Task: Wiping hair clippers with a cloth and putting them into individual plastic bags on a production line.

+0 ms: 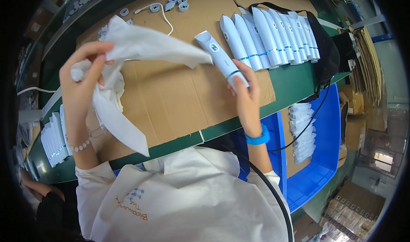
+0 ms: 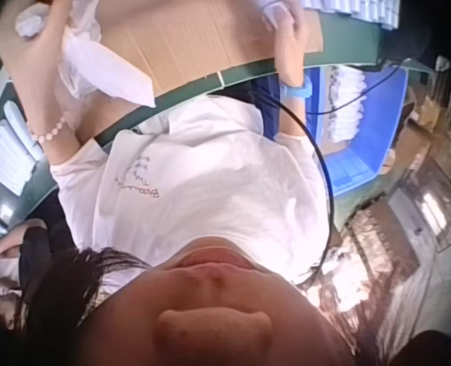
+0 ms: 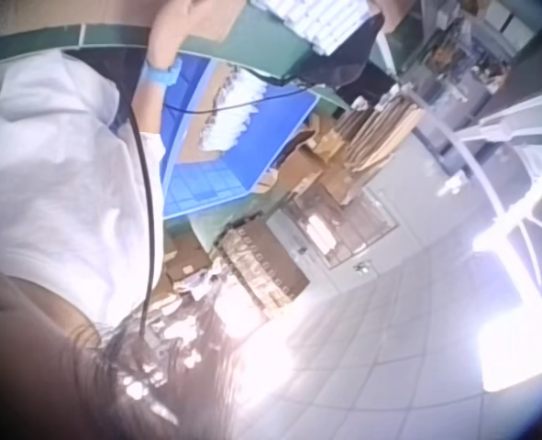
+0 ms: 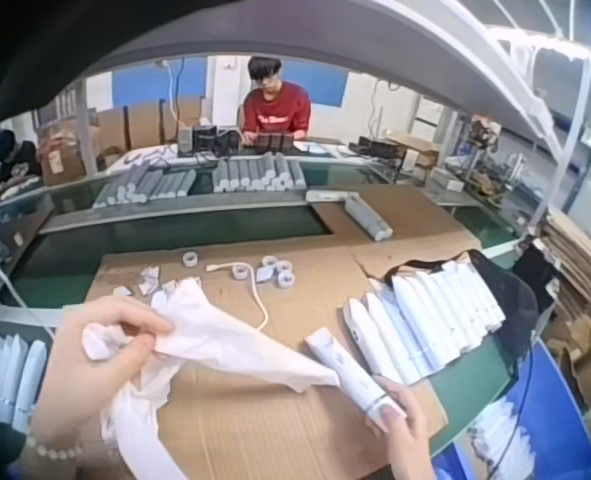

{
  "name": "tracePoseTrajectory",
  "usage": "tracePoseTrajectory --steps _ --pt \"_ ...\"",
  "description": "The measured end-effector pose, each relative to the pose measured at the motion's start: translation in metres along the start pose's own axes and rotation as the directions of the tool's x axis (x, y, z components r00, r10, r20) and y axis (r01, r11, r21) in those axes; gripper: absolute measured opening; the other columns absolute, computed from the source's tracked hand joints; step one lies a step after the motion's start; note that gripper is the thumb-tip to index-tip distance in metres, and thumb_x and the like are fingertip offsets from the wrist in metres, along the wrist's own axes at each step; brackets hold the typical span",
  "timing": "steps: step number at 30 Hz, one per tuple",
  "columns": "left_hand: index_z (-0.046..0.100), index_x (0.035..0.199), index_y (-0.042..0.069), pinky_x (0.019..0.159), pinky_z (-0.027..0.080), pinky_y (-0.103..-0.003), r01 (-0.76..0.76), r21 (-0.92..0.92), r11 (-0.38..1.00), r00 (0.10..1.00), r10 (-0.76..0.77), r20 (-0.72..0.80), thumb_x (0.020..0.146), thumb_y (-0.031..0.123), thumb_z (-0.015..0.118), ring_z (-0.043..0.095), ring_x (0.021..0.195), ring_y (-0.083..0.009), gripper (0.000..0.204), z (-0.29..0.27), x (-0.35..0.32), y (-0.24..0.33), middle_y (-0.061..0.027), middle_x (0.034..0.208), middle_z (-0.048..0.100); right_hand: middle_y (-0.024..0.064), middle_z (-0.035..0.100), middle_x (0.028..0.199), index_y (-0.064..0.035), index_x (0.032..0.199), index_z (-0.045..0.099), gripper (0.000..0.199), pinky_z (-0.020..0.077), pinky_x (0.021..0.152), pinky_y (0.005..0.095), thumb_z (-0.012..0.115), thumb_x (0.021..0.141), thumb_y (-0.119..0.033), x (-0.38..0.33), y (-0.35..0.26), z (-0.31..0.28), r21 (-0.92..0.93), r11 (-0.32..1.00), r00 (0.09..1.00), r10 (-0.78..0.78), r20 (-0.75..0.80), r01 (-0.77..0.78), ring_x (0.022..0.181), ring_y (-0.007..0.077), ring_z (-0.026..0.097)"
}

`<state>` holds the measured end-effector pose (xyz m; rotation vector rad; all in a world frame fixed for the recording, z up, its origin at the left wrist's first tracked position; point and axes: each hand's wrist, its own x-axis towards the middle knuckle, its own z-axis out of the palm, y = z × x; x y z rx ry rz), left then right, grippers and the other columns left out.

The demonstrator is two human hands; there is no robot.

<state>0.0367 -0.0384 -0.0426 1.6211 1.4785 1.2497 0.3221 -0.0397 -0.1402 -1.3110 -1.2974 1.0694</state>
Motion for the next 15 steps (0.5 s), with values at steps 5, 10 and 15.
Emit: tracePoseTrajectory --steps 5,10,15 --pt "0.064 0.091 0.001 0.059 0.042 -0.018 -0.260 0.282 0.923 0.925 0.322 -0.201 0.075 -0.005 0.059 0.058 0.072 -0.0079 0.018 0.003 0.000 -0.003 -0.0032 0.082 0.063 0.0069 0.050 0.080 0.0047 0.121 0.044 0.058 0.0332 0.059 0.0239 0.045 0.080 -0.037 -0.011 -0.024 -0.008 0.207 0.977 0.993 -0.037 -0.108 0.059 0.063 0.0122 0.043" --pt "0.063 0.092 0.004 0.059 0.043 -0.022 -0.405 0.372 0.835 0.902 0.431 0.016 0.071 -0.005 0.063 0.057 0.068 -0.0126 0.022 0.027 -0.013 0.000 -0.0060 0.086 0.062 0.0180 0.057 0.086 0.0088 0.111 0.046 0.070 0.0399 0.054 0.0254 0.052 0.070 -0.048 -0.033 -0.039 -0.037 0.611 0.756 0.950 -0.312 0.017 0.237 0.059 0.0178 0.051" --pt "0.062 0.093 0.004 0.059 0.045 -0.026 -0.383 0.307 0.871 0.920 0.388 0.045 0.070 -0.005 0.063 0.059 0.066 -0.0167 0.025 0.037 -0.018 -0.002 -0.0069 0.086 0.060 0.0214 0.061 0.090 0.0129 0.108 0.049 0.069 0.0490 0.071 0.0304 0.056 0.074 -0.047 -0.056 -0.040 -0.033 0.433 0.894 0.965 -0.201 0.167 0.112 0.080 0.0226 0.061"
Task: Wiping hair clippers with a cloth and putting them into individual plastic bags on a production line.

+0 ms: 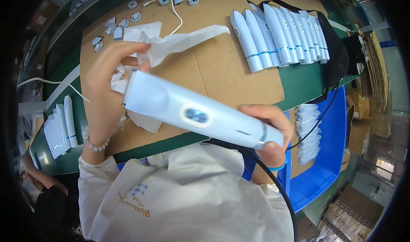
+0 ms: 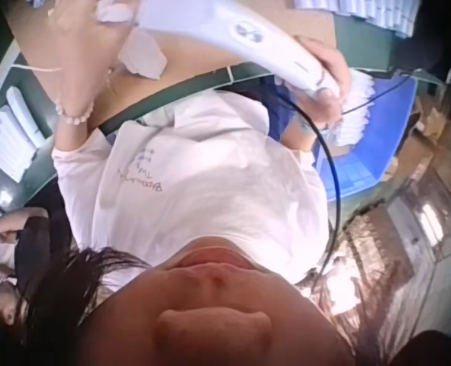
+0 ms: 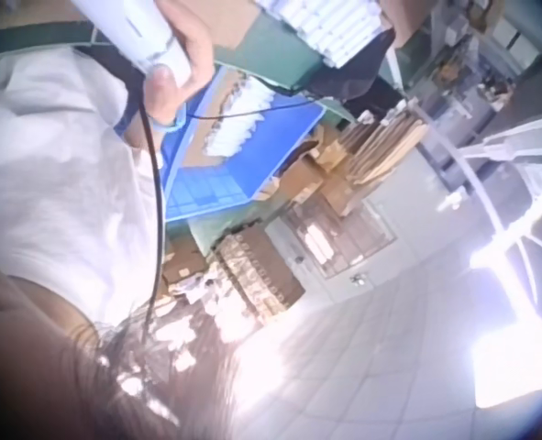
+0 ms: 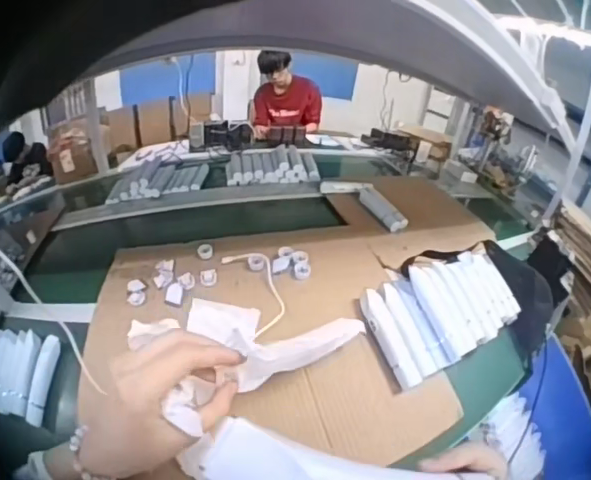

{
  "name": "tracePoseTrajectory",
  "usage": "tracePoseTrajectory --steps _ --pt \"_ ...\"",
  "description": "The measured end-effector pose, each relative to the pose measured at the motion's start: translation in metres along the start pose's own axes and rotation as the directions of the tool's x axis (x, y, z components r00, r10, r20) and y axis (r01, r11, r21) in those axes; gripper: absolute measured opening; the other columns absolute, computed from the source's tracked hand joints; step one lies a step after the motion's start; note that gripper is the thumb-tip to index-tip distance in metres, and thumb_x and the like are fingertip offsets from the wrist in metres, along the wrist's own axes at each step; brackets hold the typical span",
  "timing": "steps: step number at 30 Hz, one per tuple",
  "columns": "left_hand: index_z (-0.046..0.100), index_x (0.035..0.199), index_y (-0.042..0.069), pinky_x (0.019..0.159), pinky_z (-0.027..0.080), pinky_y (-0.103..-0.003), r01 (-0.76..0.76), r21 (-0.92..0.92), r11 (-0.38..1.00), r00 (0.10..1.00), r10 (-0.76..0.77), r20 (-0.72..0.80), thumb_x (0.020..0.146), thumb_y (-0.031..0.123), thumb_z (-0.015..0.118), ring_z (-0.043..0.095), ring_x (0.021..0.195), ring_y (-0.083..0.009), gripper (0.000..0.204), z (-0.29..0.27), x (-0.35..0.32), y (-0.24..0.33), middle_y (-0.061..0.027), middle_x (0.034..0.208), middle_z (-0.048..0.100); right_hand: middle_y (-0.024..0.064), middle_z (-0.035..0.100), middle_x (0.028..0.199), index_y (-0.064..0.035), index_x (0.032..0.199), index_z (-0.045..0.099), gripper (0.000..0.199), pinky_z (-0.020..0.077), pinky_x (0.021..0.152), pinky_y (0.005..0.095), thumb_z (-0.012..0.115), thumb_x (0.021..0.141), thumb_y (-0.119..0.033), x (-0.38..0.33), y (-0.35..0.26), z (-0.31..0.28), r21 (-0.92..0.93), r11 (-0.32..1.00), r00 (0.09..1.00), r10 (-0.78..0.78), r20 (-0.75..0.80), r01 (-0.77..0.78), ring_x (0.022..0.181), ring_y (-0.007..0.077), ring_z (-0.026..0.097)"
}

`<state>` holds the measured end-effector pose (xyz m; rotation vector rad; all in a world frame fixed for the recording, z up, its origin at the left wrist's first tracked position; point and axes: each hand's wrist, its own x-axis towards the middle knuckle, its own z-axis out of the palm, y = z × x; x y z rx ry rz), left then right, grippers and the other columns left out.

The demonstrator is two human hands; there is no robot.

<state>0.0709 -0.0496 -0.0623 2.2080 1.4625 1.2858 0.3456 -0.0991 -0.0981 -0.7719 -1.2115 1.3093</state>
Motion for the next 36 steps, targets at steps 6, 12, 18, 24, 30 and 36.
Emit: tracePoseTrajectory --steps 6,12,18,24,30,36 --pt "0.062 0.097 0.003 0.059 0.047 -0.027 -0.066 -0.156 0.986 0.993 0.080 0.085 0.069 -0.007 0.064 0.059 0.070 -0.0187 0.029 0.009 -0.004 0.000 -0.0087 0.089 0.061 0.0177 0.062 0.083 0.0121 0.104 0.055 0.067 0.0466 0.052 0.0226 0.058 0.077 -0.049 0.014 0.000 0.016 -0.046 0.982 0.976 0.186 0.115 -0.182 0.062 0.0156 0.060" --pt "0.063 0.101 0.003 0.059 0.047 -0.027 -0.036 -0.220 0.975 0.992 0.062 0.114 0.069 -0.008 0.063 0.060 0.073 -0.0185 0.034 0.007 -0.007 -0.004 -0.0091 0.091 0.063 0.0153 0.061 0.075 0.0141 0.106 0.053 0.068 0.0396 0.042 0.0215 0.054 0.078 -0.048 0.017 0.001 0.014 -0.144 0.976 0.986 0.159 -0.060 -0.166 0.049 0.0128 0.053" --pt "0.063 0.102 0.002 0.060 0.047 -0.026 -0.043 -0.261 0.964 0.986 0.083 0.143 0.070 -0.007 0.064 0.059 0.071 -0.0179 0.034 0.010 -0.004 -0.004 -0.0088 0.091 0.063 0.0188 0.059 0.079 0.0126 0.106 0.052 0.064 0.0407 0.039 0.0256 0.050 0.077 -0.044 0.012 0.004 0.008 -0.205 0.967 0.984 0.127 -0.129 -0.151 0.042 0.0110 0.043" --pt "0.063 0.102 0.003 0.061 0.046 -0.026 -0.005 -0.263 0.965 0.986 0.049 0.162 0.071 -0.004 0.065 0.059 0.070 -0.0170 0.032 0.011 -0.002 -0.002 -0.0084 0.092 0.063 0.0172 0.059 0.076 0.0127 0.104 0.054 0.068 0.0409 0.041 0.0239 0.054 0.076 -0.049 0.010 0.000 0.013 -0.305 0.946 0.977 0.044 -0.208 -0.108 0.045 0.0123 0.049" --pt "0.064 0.107 0.008 0.051 0.039 -0.018 0.022 -0.287 0.958 0.987 0.025 0.159 0.071 -0.002 0.068 0.058 0.073 -0.0092 0.038 0.015 -0.005 -0.006 -0.0068 0.103 0.063 0.0173 0.063 0.082 0.0098 0.103 0.058 0.051 0.0451 0.055 0.0247 0.057 0.075 -0.033 0.003 -0.009 0.012 -0.687 0.700 0.975 -0.217 0.053 0.193 0.060 0.0165 0.058" --pt "0.061 0.109 0.005 0.061 0.048 -0.025 -0.009 -0.286 0.958 0.989 0.050 0.139 0.068 -0.008 0.064 0.060 0.069 -0.0161 0.043 0.014 -0.003 -0.002 -0.0093 0.097 0.062 0.0215 0.064 0.088 0.0110 0.102 0.059 0.051 0.0476 0.062 0.0265 0.056 0.076 -0.033 -0.002 -0.008 0.006 -0.631 0.750 0.972 -0.235 0.023 0.196 0.067 0.0210 0.062"
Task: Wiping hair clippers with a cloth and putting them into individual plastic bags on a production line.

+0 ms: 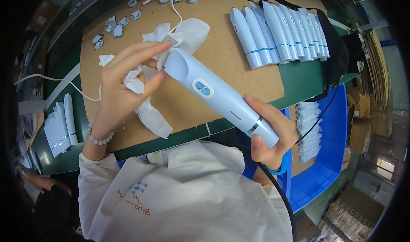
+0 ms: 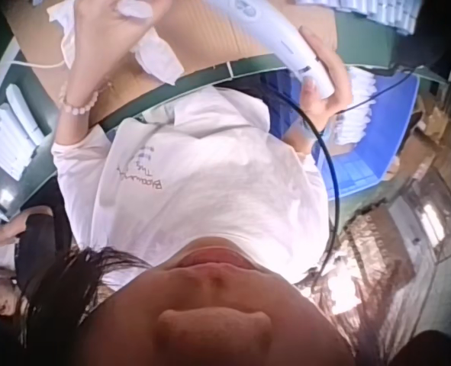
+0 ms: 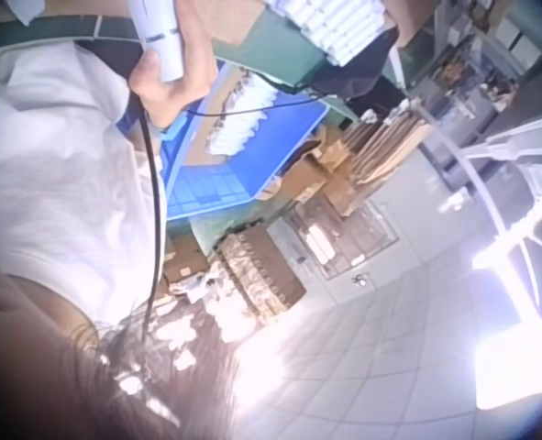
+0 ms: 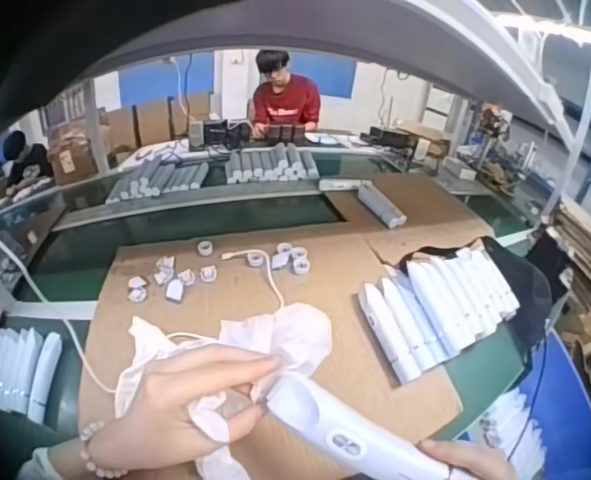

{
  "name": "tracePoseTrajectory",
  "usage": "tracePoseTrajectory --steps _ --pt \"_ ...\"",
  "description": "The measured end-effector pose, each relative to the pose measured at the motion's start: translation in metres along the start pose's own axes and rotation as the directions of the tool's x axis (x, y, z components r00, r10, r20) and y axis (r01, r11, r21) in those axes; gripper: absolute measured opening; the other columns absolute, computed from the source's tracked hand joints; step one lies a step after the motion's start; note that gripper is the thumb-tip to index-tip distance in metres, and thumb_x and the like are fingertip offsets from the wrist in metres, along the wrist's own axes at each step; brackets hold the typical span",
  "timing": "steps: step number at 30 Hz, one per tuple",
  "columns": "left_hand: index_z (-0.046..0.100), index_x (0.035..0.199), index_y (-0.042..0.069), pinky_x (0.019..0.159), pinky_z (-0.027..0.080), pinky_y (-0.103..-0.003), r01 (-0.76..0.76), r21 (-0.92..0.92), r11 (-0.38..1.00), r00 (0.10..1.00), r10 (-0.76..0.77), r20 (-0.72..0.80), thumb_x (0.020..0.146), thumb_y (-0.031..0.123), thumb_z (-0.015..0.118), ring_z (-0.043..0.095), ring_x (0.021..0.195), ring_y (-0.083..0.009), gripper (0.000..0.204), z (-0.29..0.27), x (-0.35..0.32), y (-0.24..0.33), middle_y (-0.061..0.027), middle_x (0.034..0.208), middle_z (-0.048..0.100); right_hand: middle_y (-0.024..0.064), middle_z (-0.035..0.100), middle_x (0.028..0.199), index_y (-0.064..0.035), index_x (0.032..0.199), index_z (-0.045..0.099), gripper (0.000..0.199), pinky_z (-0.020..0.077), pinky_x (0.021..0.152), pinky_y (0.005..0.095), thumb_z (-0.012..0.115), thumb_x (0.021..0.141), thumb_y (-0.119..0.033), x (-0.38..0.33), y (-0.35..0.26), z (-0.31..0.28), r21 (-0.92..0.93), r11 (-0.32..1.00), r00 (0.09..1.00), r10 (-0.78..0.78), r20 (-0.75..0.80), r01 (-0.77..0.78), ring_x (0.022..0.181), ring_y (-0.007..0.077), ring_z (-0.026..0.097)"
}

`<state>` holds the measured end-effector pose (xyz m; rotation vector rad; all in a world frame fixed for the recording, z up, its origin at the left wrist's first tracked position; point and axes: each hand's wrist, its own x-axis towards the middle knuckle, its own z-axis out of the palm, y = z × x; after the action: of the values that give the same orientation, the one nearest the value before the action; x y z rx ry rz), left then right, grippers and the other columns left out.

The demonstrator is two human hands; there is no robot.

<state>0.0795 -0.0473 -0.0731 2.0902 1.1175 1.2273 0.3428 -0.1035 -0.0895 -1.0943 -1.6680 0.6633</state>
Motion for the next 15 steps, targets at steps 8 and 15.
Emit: tracePoseTrajectory --steps 8,15 --pt "0.062 0.111 0.007 0.067 0.046 -0.023 -0.006 0.007 1.000 1.000 0.006 -0.028 0.066 -0.008 0.065 0.059 0.075 -0.0133 0.047 0.009 -0.007 -0.008 -0.0081 0.105 0.061 0.0184 0.061 0.092 0.0106 0.118 0.049 0.060 0.0481 0.066 0.0289 0.056 0.081 -0.036 -0.009 0.010 0.018 0.314 0.923 0.974 0.200 0.103 -0.223 0.071 0.0204 0.061" --pt "0.061 0.109 0.004 0.069 0.048 -0.025 -0.021 -0.081 0.996 0.995 0.028 0.090 0.066 -0.010 0.062 0.059 0.079 -0.0166 0.046 0.014 -0.007 -0.010 -0.0095 0.102 0.062 0.0159 0.057 0.086 0.0012 0.136 0.020 0.075 0.0474 0.067 0.0296 0.060 0.074 -0.017 -0.012 0.007 0.046 0.493 0.540 0.709 0.324 0.626 -0.682 0.070 0.0191 0.058"
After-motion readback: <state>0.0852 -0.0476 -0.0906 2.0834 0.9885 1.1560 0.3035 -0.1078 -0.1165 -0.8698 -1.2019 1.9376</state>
